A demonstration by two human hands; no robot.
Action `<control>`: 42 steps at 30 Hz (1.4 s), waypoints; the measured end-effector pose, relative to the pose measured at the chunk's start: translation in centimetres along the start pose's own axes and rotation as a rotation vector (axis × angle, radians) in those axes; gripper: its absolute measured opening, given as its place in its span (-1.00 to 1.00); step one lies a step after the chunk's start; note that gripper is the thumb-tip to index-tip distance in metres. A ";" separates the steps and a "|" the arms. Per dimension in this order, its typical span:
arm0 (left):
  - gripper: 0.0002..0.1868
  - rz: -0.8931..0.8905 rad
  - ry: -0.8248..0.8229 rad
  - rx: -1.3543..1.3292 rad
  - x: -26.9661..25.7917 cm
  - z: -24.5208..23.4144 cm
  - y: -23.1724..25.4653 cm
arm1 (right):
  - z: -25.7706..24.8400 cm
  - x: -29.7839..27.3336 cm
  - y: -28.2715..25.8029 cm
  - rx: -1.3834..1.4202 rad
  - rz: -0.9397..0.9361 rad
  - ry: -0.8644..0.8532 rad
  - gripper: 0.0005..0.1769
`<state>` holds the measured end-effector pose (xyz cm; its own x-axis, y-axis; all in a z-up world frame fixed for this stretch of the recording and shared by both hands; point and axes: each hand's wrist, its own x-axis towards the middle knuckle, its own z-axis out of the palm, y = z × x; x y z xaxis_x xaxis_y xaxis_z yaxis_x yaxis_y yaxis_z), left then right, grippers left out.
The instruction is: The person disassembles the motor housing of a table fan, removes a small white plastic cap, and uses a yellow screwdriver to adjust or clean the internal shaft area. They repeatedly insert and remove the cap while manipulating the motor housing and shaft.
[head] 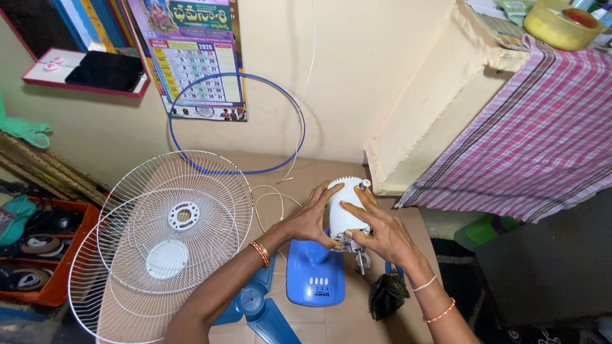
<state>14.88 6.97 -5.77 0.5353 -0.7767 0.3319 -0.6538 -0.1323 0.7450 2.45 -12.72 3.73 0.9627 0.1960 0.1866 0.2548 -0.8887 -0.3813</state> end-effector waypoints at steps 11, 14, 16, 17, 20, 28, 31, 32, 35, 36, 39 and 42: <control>0.52 -0.011 -0.060 -0.027 -0.1 -1.6 0.4 | 0.8 0.2 -0.8 0.004 0.049 0.034 -0.28; 0.44 -0.033 -0.011 -0.061 -0.2 -1.4 0.5 | 0.7 0.2 -1.0 0.013 0.080 0.023 -0.29; 0.41 -0.033 -0.020 -0.066 -0.1 -1.4 0.5 | 0.8 -0.1 -1.1 0.019 0.090 0.028 -0.30; 0.40 -0.033 -0.025 -0.070 -0.1 -1.2 0.6 | 1.0 -0.3 -1.2 0.021 0.092 0.037 -0.30; 0.41 -0.005 -0.046 -0.070 0.4 -1.6 0.6 | 0.7 -0.4 -0.7 0.063 0.083 0.051 -0.26; 0.52 -0.109 -0.139 -0.070 0.2 -2.8 0.4 | 1.7 -2.3 3.8 0.705 0.014 0.029 -0.20; 0.57 -0.115 -0.169 -0.038 0.3 -3.2 0.5 | 1.8 -2.6 5.3 0.850 0.000 0.013 -0.21; 0.59 -0.116 -0.178 -0.030 0.4 -3.2 0.6 | 1.8 -2.6 5.6 0.861 -0.023 0.000 -0.21; 0.57 -0.092 -0.159 0.029 1.0 -3.3 1.1 | 1.6 -2.2 6.3 0.849 -0.081 -0.060 -0.16; 0.59 -0.101 -0.159 0.051 1.1 -3.4 1.4 | 1.5 -2.1 6.5 0.837 -0.100 -0.089 -0.14; 0.66 -0.156 -0.168 0.134 1.5 -3.6 2.2 | 1.5 -1.3 7.3 0.780 0.005 -0.101 0.06; 0.69 -0.241 -0.198 0.210 1.6 -3.8 3.2 | 2.2 0.3 8.3 0.621 0.033 -0.114 0.40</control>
<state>15.72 7.62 -0.65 0.5872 -0.8089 0.0278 -0.6276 -0.4333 0.6468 5.01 -19.11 -1.41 0.9660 0.2457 0.0808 0.1968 -0.4954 -0.8461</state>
